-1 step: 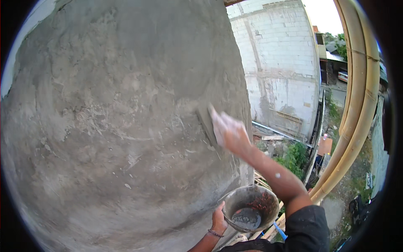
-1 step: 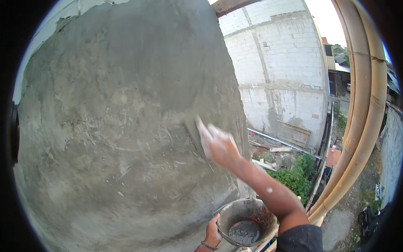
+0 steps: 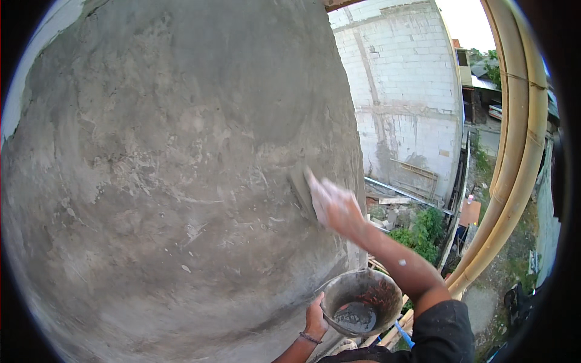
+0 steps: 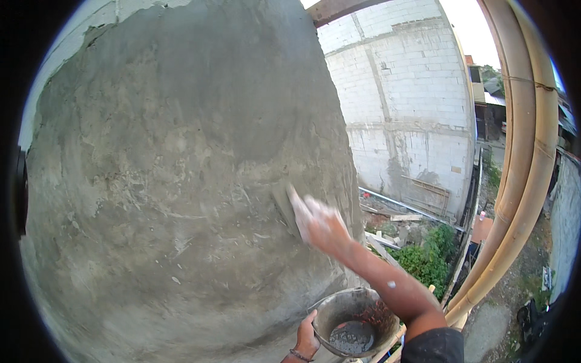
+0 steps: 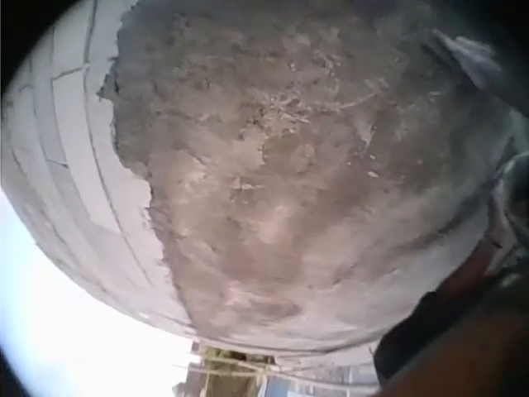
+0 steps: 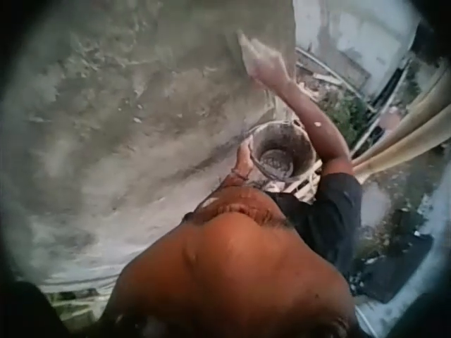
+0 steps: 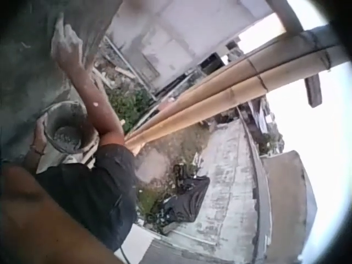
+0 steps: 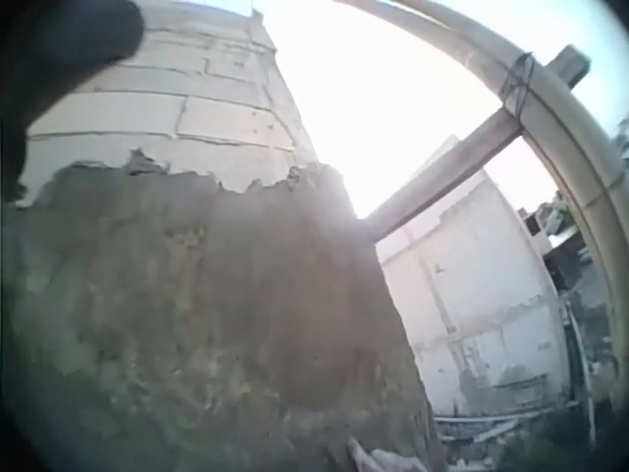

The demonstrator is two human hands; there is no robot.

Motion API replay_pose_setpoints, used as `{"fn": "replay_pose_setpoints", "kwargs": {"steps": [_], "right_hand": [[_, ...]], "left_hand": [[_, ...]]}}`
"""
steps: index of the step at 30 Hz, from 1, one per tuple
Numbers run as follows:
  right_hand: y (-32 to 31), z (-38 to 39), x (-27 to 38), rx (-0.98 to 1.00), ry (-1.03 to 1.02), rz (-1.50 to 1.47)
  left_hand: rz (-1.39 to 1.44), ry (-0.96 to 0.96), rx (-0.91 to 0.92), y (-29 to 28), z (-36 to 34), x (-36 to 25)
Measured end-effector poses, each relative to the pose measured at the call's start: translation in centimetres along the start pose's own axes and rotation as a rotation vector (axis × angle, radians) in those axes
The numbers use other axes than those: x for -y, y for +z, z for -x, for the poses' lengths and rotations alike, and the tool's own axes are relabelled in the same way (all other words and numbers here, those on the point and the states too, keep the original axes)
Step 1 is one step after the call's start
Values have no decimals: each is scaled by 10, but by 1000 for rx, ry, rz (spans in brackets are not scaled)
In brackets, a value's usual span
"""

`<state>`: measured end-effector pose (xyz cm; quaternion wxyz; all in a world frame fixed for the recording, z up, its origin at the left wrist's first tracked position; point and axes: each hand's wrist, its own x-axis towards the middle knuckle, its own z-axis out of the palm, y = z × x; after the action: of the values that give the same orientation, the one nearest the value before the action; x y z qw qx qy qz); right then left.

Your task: Applying and smoothing plaster or mortar on a concrete wall using a hand float.

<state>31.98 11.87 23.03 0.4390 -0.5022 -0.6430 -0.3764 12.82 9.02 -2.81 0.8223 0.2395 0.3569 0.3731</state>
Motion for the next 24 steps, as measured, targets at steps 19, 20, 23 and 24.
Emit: {"fn": "replay_pose_setpoints", "kwargs": {"steps": [19, 20, 23, 24], "right_hand": [[-6, -95, -9, -302, -37, -133], [6, -58, -6, -235, -43, -163], [-13, 69, -19, 204, 57, -140], [-25, 103, -28, 400, 174, -159]], "left_hand": [[31, 56, 7, -1, 4, -2], [11, 85, -8, -2, 13, -5], [-80, 91, 6, -12, 7, -4], [-132, 113, -3, -2, 15, -9]]}}
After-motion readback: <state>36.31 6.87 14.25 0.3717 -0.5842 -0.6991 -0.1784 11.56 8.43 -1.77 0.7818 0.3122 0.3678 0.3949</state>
